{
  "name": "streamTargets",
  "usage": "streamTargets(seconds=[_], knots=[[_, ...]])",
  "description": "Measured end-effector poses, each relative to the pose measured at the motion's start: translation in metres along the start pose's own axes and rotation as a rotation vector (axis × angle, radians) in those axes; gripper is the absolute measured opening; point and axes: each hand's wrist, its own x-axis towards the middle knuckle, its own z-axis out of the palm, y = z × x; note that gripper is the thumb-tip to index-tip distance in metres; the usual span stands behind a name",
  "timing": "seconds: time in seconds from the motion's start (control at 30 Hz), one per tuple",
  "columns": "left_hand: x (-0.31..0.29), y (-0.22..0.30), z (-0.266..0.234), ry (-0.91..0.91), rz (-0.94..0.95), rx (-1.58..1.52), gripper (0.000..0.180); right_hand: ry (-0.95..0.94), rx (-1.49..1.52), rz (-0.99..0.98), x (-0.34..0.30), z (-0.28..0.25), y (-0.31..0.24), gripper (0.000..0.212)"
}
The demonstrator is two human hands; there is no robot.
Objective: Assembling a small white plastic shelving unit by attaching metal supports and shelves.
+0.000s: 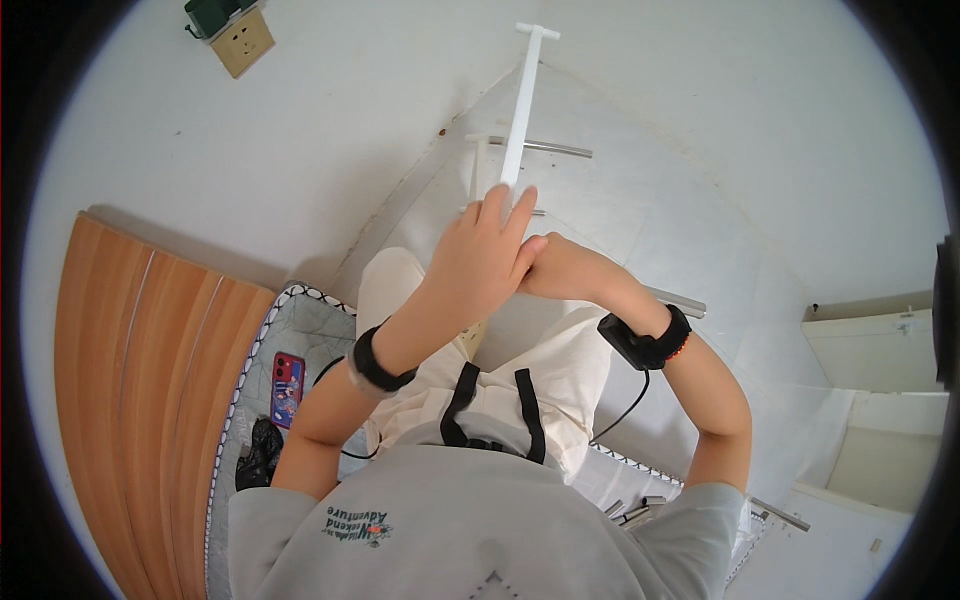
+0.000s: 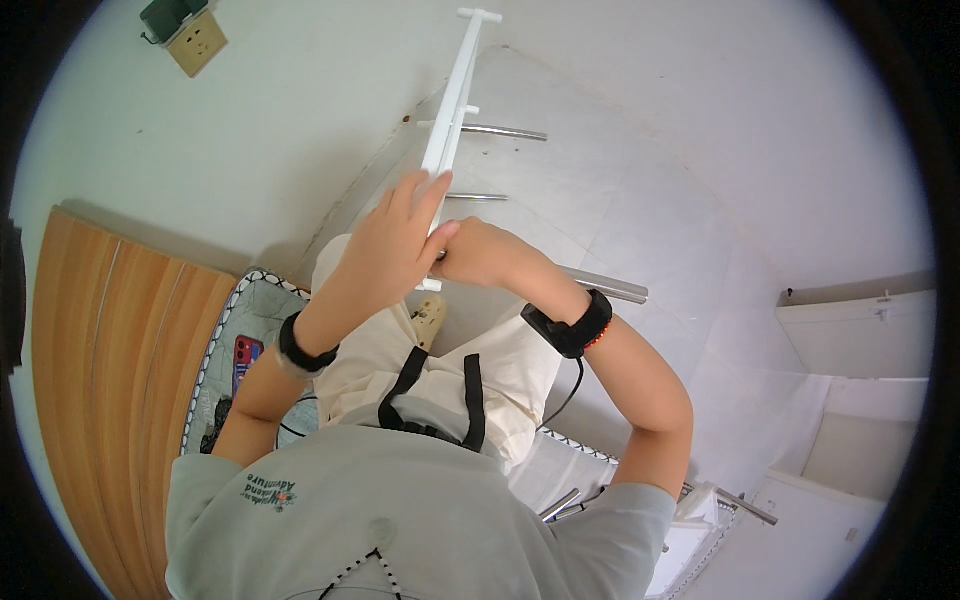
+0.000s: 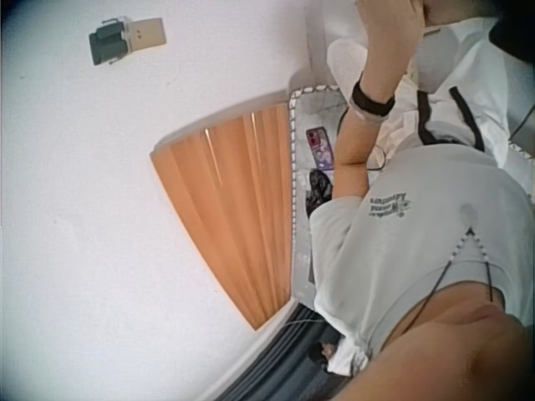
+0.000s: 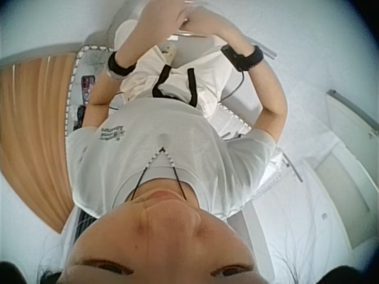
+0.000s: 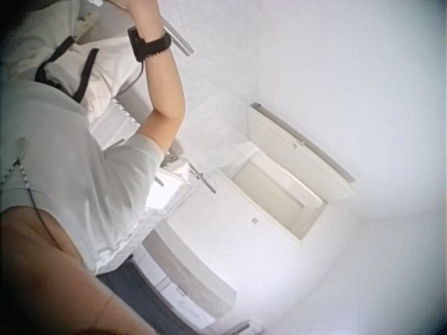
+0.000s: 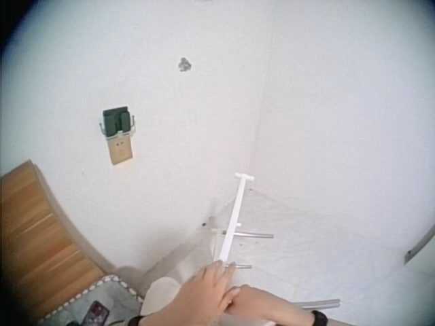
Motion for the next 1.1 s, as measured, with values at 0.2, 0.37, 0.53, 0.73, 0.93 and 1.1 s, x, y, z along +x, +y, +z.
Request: streamTargets(seconds=[0.2, 0.37, 0.53, 0.73, 0.93, 1.1], knots=[[-0.025, -0.009, -0.016, -0.247, 0.145, 0.051, 0.054, -0.084, -0.056, 0.133, -0.005, -0.011, -0.018, 0.032], [-0.02, -0.005, -0.008, -0.227, 0.03, 0.171, 0.061, -0.067, -0.071, 0.115, 0.001, -0.004, -0.015, 0.033], [-0.018, -0.009, -0.012, -0.247, -0.155, 0.066, 0.058, -0.118, -0.178, 0.193, 0.004, -0.008, -0.028, 0.031], [-0.019, -0.017, -0.013, -0.209, -0.053, -0.043, 0.041, -0.158, -0.172, 0.171, 0.006, -0.016, -0.027, 0.036], [-0.022, -0.022, -0.006, -0.122, -0.007, -0.092, 0.038, -0.309, 0.091, 0.253, 0.01, -0.019, -0.018, 0.042], [-0.016, -0.025, -0.003, -0.221, 0.023, -0.007, 0.036, -0.41, 0.227, 0.333, 0.005, -0.026, -0.018, 0.038]])
